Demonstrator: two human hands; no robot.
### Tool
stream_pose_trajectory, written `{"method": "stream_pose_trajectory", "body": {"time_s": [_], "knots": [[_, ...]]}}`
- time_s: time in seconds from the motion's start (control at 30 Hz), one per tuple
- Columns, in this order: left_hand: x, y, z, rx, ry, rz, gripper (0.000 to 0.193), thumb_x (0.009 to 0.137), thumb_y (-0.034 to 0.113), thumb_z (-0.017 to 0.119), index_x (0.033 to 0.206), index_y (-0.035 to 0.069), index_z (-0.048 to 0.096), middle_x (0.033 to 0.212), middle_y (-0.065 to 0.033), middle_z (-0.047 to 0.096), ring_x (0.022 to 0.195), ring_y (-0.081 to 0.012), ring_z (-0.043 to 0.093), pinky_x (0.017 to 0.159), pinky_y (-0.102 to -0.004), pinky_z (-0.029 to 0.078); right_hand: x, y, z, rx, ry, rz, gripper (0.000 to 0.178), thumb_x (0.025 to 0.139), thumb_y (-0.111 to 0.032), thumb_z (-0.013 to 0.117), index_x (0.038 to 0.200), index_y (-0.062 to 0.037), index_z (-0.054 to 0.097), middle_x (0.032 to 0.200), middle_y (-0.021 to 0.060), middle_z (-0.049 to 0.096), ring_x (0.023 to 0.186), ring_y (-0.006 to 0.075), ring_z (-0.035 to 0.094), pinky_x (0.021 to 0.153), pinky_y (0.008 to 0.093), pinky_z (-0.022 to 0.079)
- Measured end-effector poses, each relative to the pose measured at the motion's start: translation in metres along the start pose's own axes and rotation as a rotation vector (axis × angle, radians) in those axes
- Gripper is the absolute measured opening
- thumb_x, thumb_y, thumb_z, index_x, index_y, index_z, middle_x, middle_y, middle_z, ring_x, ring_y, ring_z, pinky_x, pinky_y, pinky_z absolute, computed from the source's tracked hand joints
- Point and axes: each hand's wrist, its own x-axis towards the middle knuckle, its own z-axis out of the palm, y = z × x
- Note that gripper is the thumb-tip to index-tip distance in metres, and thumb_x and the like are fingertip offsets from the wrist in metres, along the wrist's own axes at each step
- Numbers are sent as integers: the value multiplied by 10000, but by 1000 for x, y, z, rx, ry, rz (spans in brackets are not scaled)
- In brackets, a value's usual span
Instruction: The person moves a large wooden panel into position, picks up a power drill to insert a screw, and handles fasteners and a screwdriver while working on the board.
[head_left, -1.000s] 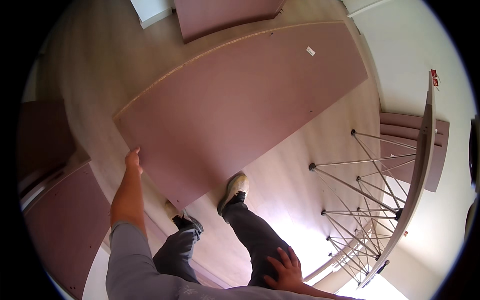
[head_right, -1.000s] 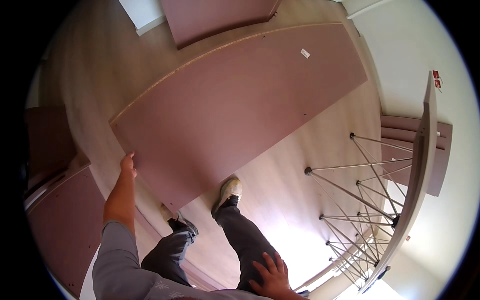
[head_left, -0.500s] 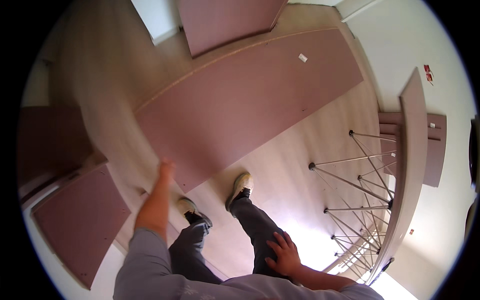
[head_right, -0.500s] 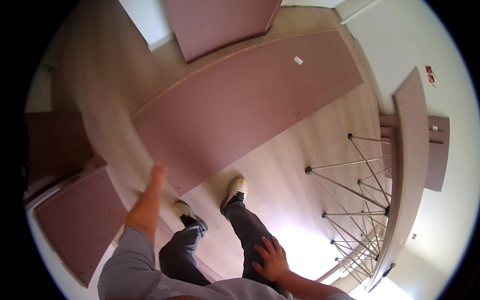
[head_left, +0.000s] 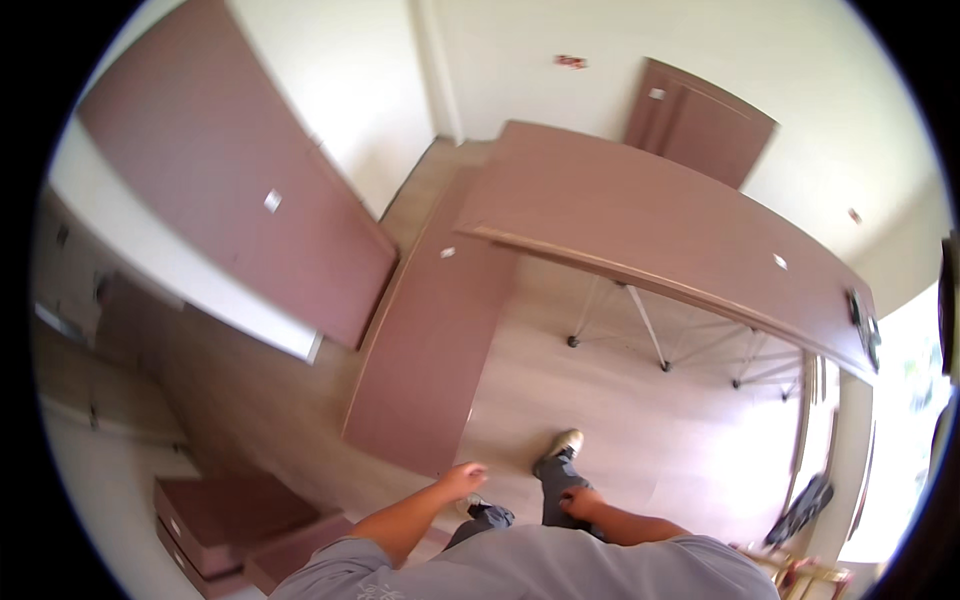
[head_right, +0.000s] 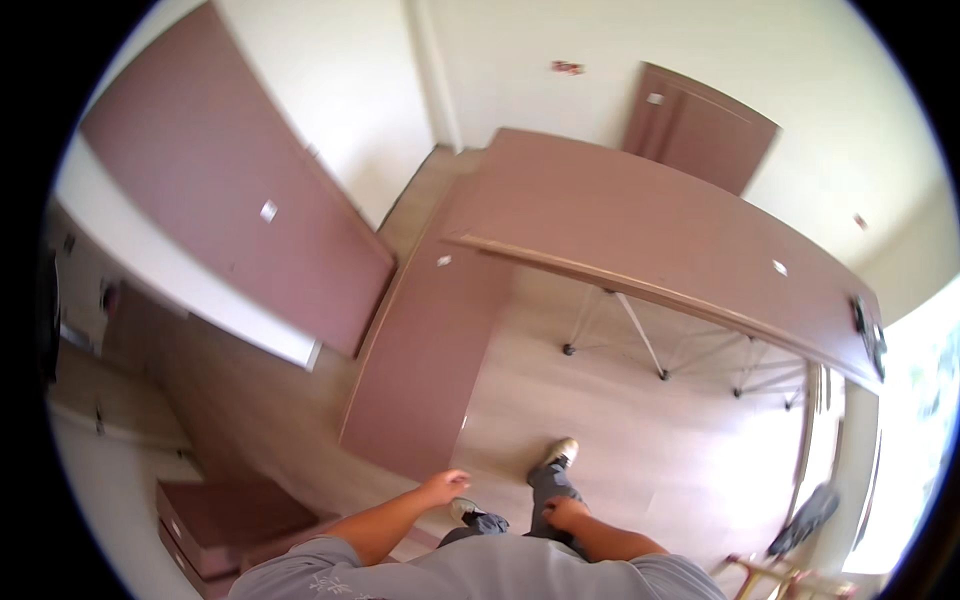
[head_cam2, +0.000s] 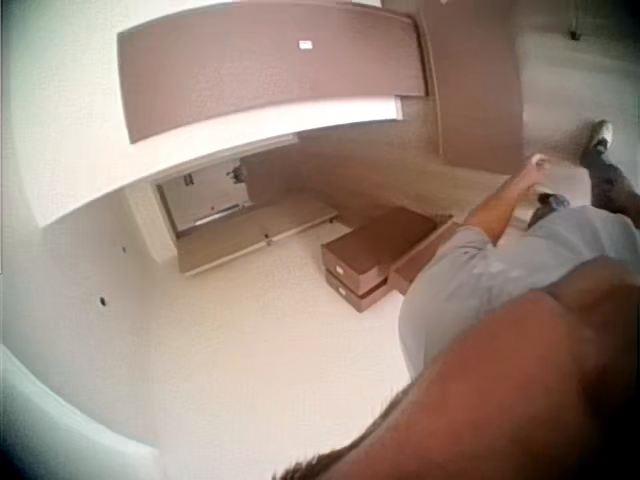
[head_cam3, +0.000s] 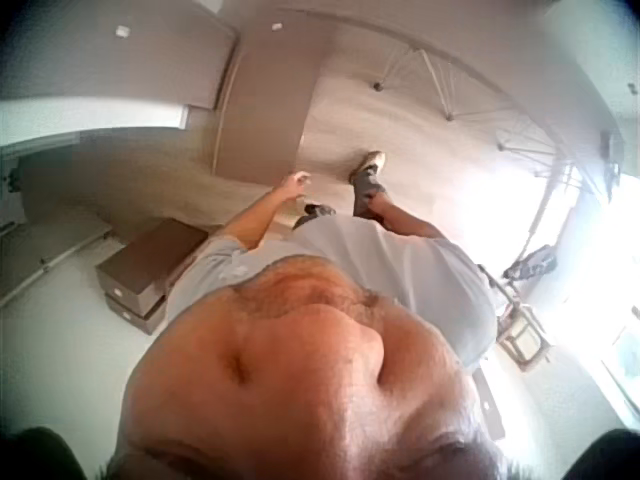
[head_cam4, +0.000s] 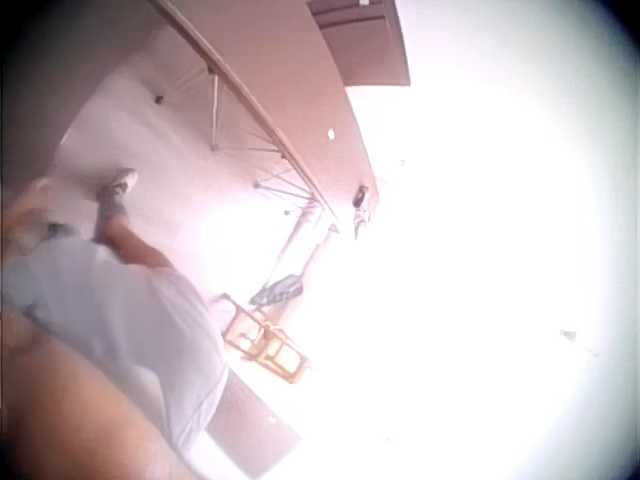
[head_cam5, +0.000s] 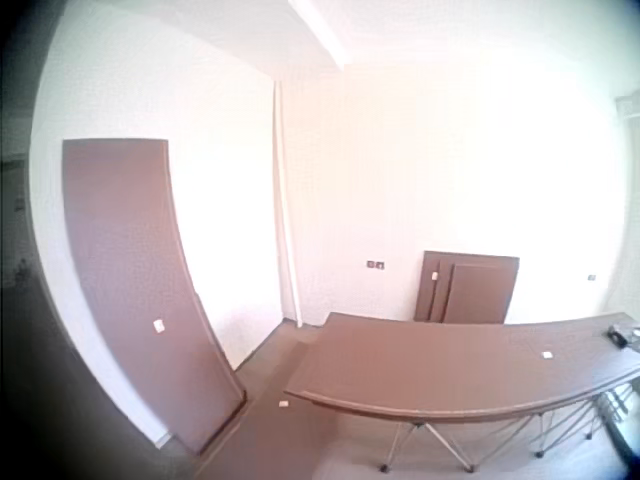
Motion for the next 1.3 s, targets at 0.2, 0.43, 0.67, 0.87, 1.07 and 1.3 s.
{"method": "stream_pose_trajectory", "body": {"time_s": [0.2,0.43,0.67,0.87,1.07,1.3], "knots": [[-73,-70,-112,542,247,-209,392,929,286,734,1202,5,713,1055,-272,733,952,-400,714,802,-517,566,-70,156,-39,534,327,267,430,903,-423,634,1234,-179,759,1282,124,726,1223,324,664,1045,414,529],[-32,59,-56,1037,-311,-397,321,955,270,680,1136,9,728,1095,-204,730,1041,-325,705,853,-452,558,-155,380,-33,332,240,417,427,961,-415,602,1242,-130,752,1363,96,690,1289,286,625,1074,405,510],[138,272,164,315,-73,-92,409,960,334,707,1182,-9,717,1111,-144,752,1026,-210,715,841,-358,563,-209,521,-76,902,632,787,237,956,-235,641,1092,-63,731,814,74,705,646,182,634,538,354,500],[230,423,208,378,-145,112,357,969,229,709,1252,11,688,1142,-140,753,1057,-213,717,927,-347,560,-189,495,-162,1304,683,798,334,921,-256,693,1188,-69,763,1082,153,780,944,255,763,863,399,593],[368,517,247,275,-6,359,302,935,139,707,1215,26,694,1161,-123,727,1077,-244,703,967,-396,552,-178,499,-207,804,514,563,373,945,-322,672,1228,-96,758,1140,142,773,1050,265,742,945,404,569],[524,702,363,793,-212,657,632,947,310,701,1512,104,507,1644,-152,393,1519,-374,357,1233,-475,334,-244,567,-282,1290,651,912,425,940,-265,709,1289,-24,709,1162,120,762,1032,233,740,827,373,586]]}}
